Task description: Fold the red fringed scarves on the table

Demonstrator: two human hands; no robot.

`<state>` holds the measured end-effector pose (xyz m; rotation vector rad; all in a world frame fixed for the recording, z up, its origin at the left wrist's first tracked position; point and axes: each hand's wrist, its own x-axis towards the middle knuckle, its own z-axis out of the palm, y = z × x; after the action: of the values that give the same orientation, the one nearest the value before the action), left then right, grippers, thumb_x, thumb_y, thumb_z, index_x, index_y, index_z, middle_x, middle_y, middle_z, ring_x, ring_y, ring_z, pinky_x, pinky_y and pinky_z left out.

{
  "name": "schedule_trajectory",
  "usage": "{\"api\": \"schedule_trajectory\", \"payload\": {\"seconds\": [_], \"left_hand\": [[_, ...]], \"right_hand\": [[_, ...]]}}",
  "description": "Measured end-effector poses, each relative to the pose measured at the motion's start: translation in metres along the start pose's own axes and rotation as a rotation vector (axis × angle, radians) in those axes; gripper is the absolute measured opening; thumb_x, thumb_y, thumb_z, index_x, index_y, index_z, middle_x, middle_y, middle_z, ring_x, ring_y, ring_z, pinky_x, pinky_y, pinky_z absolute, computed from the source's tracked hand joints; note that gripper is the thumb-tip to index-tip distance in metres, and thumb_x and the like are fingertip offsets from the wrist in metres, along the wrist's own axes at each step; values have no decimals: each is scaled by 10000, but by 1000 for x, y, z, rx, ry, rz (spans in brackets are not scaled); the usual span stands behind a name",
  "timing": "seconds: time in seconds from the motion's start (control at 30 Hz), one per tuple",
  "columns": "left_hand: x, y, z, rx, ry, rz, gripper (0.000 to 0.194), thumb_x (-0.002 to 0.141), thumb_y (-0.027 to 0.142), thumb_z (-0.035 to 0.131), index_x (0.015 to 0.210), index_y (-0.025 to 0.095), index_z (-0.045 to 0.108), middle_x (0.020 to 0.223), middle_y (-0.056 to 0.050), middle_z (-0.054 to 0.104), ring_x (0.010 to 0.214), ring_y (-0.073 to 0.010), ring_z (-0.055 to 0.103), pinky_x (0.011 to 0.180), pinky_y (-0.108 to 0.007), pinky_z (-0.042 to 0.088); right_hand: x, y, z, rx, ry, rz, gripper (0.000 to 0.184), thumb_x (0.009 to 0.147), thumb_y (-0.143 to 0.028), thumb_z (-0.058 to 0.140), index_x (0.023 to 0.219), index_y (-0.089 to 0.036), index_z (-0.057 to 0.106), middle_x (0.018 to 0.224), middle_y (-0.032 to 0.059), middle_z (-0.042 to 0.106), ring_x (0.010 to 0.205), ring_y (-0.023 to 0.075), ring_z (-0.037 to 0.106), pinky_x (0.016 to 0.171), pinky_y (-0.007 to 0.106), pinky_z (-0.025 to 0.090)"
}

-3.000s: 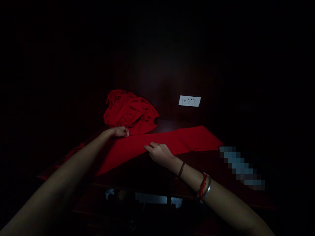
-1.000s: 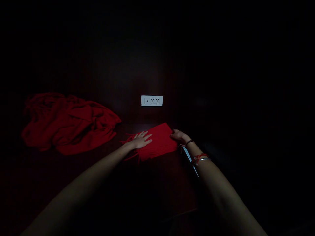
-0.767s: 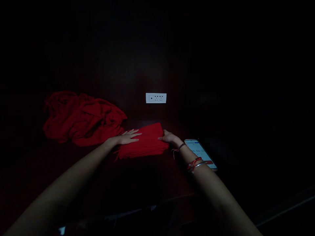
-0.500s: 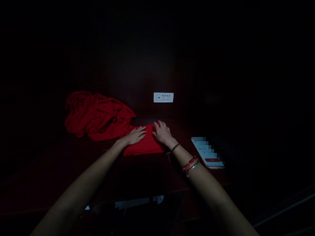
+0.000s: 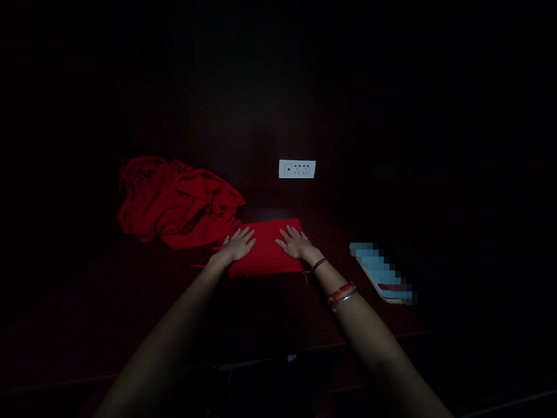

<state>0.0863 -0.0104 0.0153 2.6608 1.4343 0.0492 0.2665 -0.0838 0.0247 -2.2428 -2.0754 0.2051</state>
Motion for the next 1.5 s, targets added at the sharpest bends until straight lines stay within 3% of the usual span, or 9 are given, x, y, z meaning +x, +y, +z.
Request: {"api": "schedule_trajectory", "payload": {"seconds": [0.2, 0.33, 0.5, 0.73, 0.87, 1.1, 1.23, 1.33, 1.5], "left_hand": [[-13, 16, -2, 135, 273, 24, 444, 827, 312, 203, 1246, 190, 286, 1325, -47, 211, 1204, -208, 156, 951, -430, 141], [-12, 13, 0, 41, 102, 142, 441, 843, 332, 132, 1265, 245, 222, 1326, 10, 205, 1205, -175, 159, 942, -408, 190], [-15, 0, -5, 45, 49, -76, 447, 838, 332, 141, 1270, 237, 211, 1334, -7, 170, 1197, -226, 178, 908, -484, 207], [-21, 24, -9, 164, 414, -17, 413, 820, 236, 230, 1186, 125, 387, 1287, -81, 299, 1183, -214, 215, 952, -391, 173], [-17, 28, 2, 57, 173, 93, 443, 836, 295, 183, 1251, 169, 276, 1315, -36, 243, 1192, -182, 201, 946, -363, 208], [-26, 19, -8, 21, -32, -241, 495, 819, 391, 177, 1285, 227, 158, 1345, -1, 94, 1211, -230, 107, 945, -449, 153], [-32, 26, -17, 153, 135, -452, 474, 812, 331, 247, 1262, 183, 260, 1324, -72, 192, 1204, -268, 108, 944, -460, 120], [-33, 36, -14, 211, 334, -288, 455, 810, 283, 253, 1241, 150, 313, 1318, -80, 215, 1207, -244, 126, 949, -431, 138], [-38, 40, 10, 72, 246, -54, 466, 819, 299, 223, 1264, 163, 249, 1314, -33, 236, 1193, -197, 199, 934, -388, 226]], "right_hand": [[1, -16, 1, -98, 305, -135, 538, 815, -481, 133, 1281, -218, 185, 1355, 54, 100, 1222, 207, 1, 956, 427, 4], [7, -13, 5, -58, 112, -112, 521, 808, -499, 108, 1274, -280, 185, 1351, 22, 134, 1219, 221, 61, 947, 454, 56], [9, 7, 3, -25, 48, 3, 525, 811, -488, 116, 1280, -258, 174, 1355, 44, 99, 1218, 213, 74, 945, 447, 76], [-2, -15, -1, -105, 323, -160, 522, 819, -441, 163, 1275, -192, 218, 1348, 54, 138, 1221, 206, 47, 961, 413, 36], [-5, -25, 4, -75, 158, -196, 534, 818, -444, 142, 1276, -179, 218, 1336, 61, 181, 1213, 204, 114, 960, 412, 81], [-9, 12, 1, -32, 7, 13, 573, 808, -480, 114, 1293, -176, 147, 1354, 49, 94, 1220, 205, 72, 960, 405, 89], [-17, 14, -7, -50, 162, -2, 572, 812, -457, 146, 1279, -134, 205, 1346, 64, 140, 1218, 220, 58, 963, 401, 58], [-21, -4, -6, -46, 283, -134, 586, 812, -465, 133, 1281, -119, 193, 1346, 73, 139, 1221, 195, 36, 969, 372, 37], [-20, -25, 7, -16, 91, -167, 660, 785, -529, 111, 1293, -109, 138, 1345, 73, 136, 1221, 192, 61, 971, 374, 55]]}}
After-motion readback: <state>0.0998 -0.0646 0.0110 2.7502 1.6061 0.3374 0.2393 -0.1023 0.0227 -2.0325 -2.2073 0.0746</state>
